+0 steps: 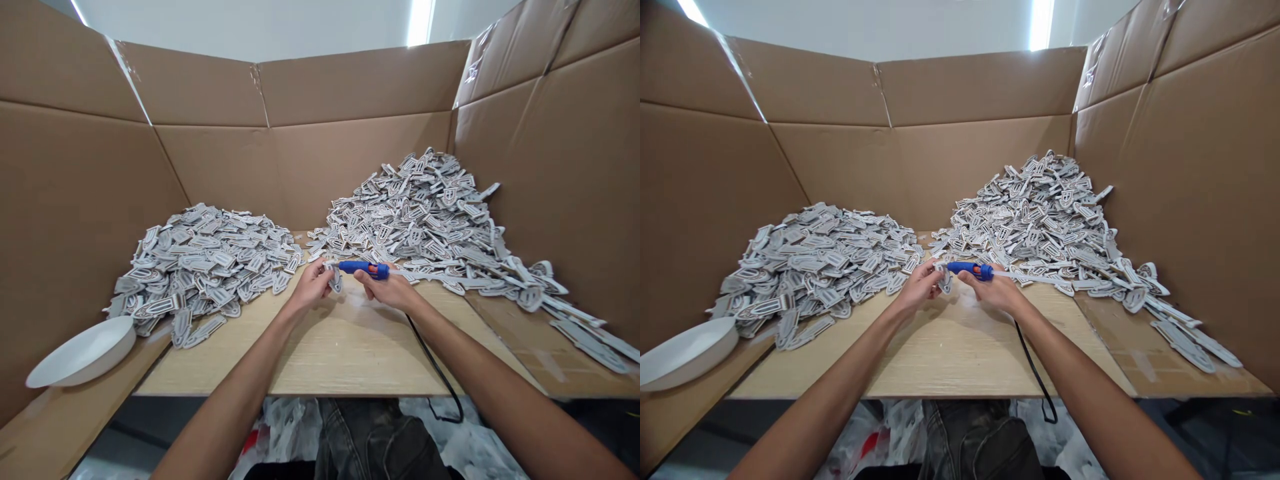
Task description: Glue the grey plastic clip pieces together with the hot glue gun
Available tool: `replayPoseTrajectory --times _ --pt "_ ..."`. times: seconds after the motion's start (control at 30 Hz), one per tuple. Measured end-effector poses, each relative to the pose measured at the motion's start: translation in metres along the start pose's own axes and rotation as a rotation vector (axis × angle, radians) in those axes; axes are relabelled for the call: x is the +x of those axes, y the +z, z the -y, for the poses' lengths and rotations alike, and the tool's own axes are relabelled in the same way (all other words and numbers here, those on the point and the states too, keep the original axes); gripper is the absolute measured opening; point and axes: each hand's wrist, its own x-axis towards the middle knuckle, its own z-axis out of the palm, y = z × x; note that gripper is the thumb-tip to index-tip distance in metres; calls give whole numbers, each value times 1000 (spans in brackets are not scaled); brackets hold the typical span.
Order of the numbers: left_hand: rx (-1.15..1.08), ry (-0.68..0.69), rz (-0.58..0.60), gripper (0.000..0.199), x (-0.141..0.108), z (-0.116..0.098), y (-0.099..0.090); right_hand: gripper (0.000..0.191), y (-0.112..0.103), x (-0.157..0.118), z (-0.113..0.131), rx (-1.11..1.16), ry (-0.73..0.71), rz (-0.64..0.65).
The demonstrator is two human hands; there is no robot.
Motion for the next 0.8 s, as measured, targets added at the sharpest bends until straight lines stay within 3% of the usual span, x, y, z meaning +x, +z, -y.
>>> replayPoseTrajectory --times 0.27,0.43,0.57,0.63,0.8 --pt "7 0 17 18 -2 -2 1 74 0 -1 4 -9 42 -7" --pt "57 -3 3 17 -2 -1 2 65 5 -2 4 -19 -24 -70" --pt "139 59 -53 14 0 6 3 56 6 -4 9 58 -62 -36" --pt "173 86 -77 11 0 10 3 51 6 -3 10 57 -123 -36" --pt "206 74 -76 13 1 11 2 44 11 -2 5 -62 -447 -137"
